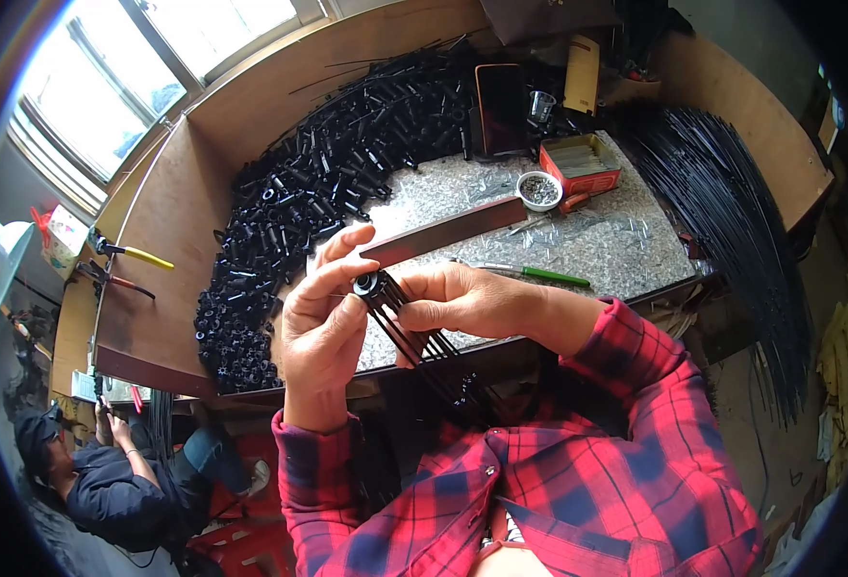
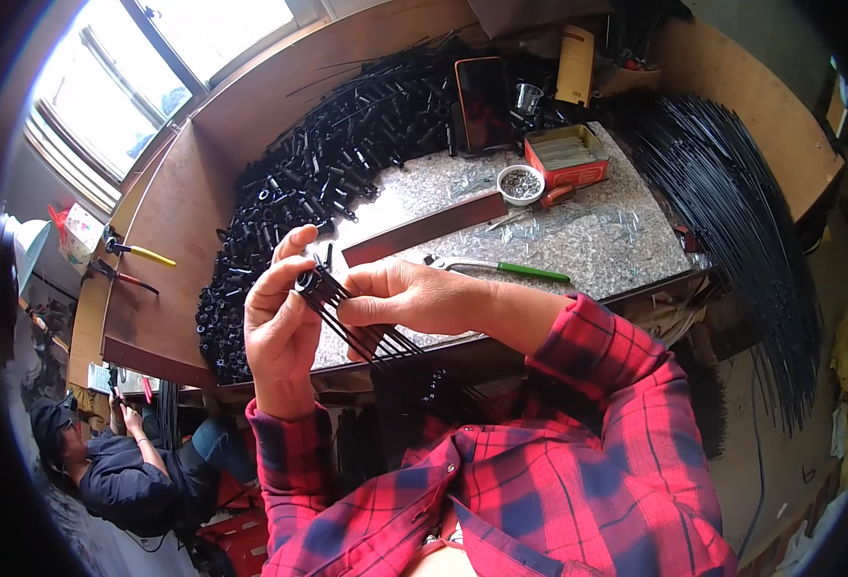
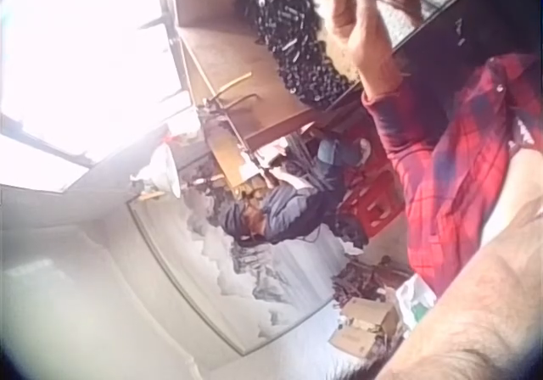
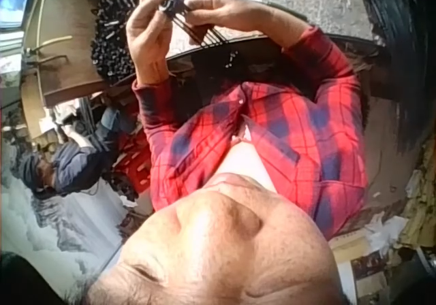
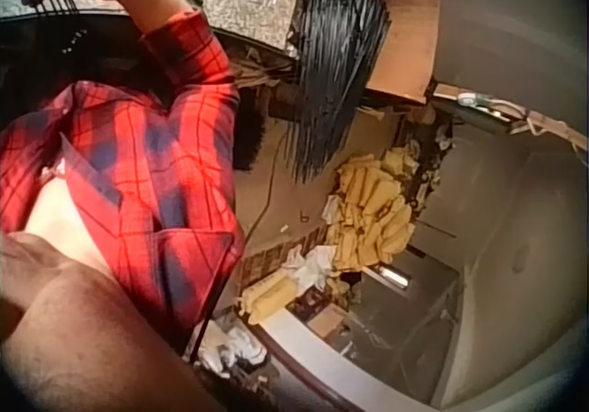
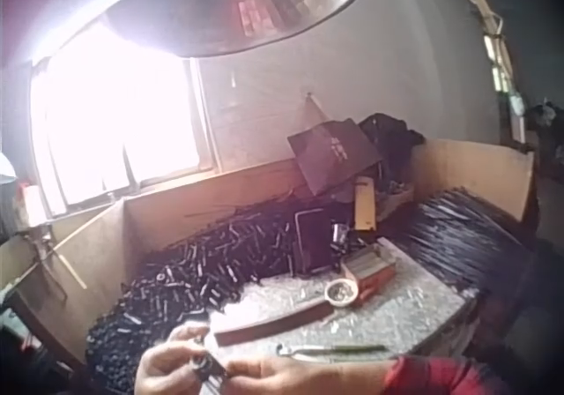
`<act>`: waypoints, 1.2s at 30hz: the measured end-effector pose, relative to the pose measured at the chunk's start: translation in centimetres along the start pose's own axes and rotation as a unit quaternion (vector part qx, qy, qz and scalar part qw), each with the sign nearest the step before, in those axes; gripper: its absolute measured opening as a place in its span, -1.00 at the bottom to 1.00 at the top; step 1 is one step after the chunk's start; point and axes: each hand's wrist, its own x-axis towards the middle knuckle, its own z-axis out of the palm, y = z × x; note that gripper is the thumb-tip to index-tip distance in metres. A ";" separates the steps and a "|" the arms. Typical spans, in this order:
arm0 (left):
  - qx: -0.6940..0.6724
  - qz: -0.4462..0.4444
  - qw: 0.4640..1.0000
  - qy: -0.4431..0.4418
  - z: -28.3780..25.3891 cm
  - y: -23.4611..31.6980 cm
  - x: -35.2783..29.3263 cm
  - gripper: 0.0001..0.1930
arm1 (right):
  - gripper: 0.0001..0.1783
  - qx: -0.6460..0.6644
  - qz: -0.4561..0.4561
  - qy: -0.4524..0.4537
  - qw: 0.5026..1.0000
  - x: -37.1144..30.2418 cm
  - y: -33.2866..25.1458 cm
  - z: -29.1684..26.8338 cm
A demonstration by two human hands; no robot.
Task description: Assembling and processing bundles of black cables at a factory workstation using pliers and a hammer.
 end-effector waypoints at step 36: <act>-0.067 -0.048 0.983 -0.164 -0.1 0.7 1.8 -0.69 | -0.82 0.084 0.019 -0.061 0.994 -1.5 -0.9 1.1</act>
